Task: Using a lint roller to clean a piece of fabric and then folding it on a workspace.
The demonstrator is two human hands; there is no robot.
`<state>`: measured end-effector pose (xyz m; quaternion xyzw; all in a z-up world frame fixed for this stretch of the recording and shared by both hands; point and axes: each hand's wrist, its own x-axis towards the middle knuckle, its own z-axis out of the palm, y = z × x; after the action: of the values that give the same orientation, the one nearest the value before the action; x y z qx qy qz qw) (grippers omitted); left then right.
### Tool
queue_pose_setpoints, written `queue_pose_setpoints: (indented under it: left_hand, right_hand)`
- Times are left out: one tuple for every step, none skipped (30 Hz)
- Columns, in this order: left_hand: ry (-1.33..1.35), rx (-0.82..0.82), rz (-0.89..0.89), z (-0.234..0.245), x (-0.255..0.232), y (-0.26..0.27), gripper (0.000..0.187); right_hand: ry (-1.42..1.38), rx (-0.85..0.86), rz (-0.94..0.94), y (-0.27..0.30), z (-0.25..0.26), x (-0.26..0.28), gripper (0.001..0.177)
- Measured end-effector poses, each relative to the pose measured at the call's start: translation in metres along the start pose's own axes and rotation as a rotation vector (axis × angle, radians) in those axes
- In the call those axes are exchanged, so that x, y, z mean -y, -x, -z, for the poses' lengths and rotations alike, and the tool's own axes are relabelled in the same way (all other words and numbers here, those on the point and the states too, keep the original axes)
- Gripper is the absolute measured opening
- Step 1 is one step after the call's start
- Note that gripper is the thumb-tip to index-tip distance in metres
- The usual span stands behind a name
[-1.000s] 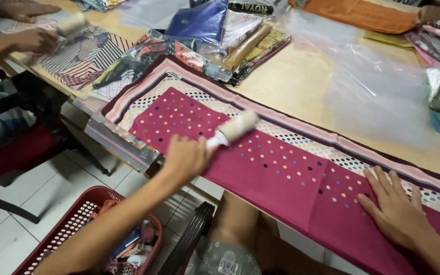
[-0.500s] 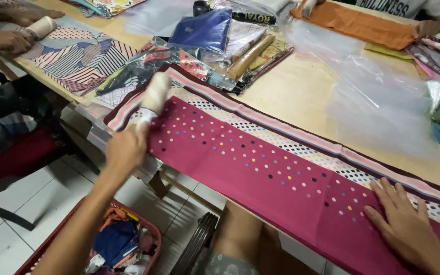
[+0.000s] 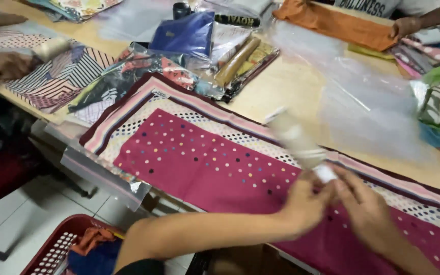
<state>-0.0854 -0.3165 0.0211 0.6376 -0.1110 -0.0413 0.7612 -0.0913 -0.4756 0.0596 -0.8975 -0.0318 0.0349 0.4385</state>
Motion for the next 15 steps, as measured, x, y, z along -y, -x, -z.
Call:
queue_pose_setpoints:
  left_hand:
    - [-0.166, -0.04, -0.053, -0.013, -0.003, -0.006, 0.036]
    - [-0.162, -0.045, -0.039, -0.014, -0.004, -0.01, 0.036]
    - [-0.191, 0.022, -0.096, -0.016, -0.004, -0.014, 0.037]
    - [-0.224, 0.086, -0.171, -0.016, -0.007, -0.024, 0.041]
    - [-0.224, 0.079, -0.174, -0.015, -0.009, -0.024, 0.041]
    - [-0.311, 0.236, -0.112, -0.013, -0.01, -0.025, 0.048]
    - [-0.396, 0.393, -0.048, -0.011, -0.011, -0.026, 0.056]
    - [-0.392, 0.388, -0.042, -0.001, -0.017, -0.011, 0.056]
    - [-0.434, 0.439, -0.106, 0.008, -0.023, 0.003, 0.052]
    - [-0.477, 0.488, -0.177, 0.018, -0.028, 0.014, 0.048]
    - [-0.475, 0.481, -0.177, 0.035, -0.036, 0.025, 0.048]
    - [-0.559, 0.495, -0.293, 0.051, -0.043, 0.037, 0.051]
    - [-0.644, 0.507, -0.41, 0.067, -0.05, 0.049, 0.055]
    - [-0.634, 0.507, -0.401, 0.08, -0.051, 0.056, 0.055]
    - [-0.747, 0.475, -0.459, 0.093, -0.053, 0.062, 0.053]
  right_hand:
    - [0.093, -0.049, -0.049, -0.007, 0.0, -0.015, 0.06]
    - [0.094, -0.037, -0.059, -0.006, 0.003, -0.024, 0.06]
    - [0.042, -0.112, -0.025, -0.005, 0.006, -0.034, 0.05]
    - [-0.01, -0.194, 0.024, -0.01, 0.011, -0.041, 0.042]
    - [-0.009, -0.19, 0.03, -0.017, 0.022, -0.058, 0.042]
    - [0.078, -0.22, -0.004, -0.024, 0.032, -0.076, 0.032]
    - [0.164, -0.251, -0.037, -0.032, 0.042, -0.094, 0.045]
    - [0.166, -0.242, -0.039, -0.034, 0.05, -0.091, 0.045]
    - [0.205, -0.28, -0.149, -0.036, 0.057, -0.089, 0.043]
    - [0.244, -0.323, -0.253, -0.041, 0.066, -0.087, 0.044]
    - [0.248, -0.319, -0.249, -0.099, 0.084, -0.182, 0.044]
    - [0.226, -0.368, -0.137, -0.132, 0.103, -0.276, 0.045]
    - [0.203, -0.417, -0.024, -0.144, 0.12, -0.363, 0.047]
    - [0.209, -0.41, -0.033, -0.149, 0.13, -0.382, 0.047]
    - [0.276, -0.399, -0.013, -0.155, 0.135, -0.401, 0.045]
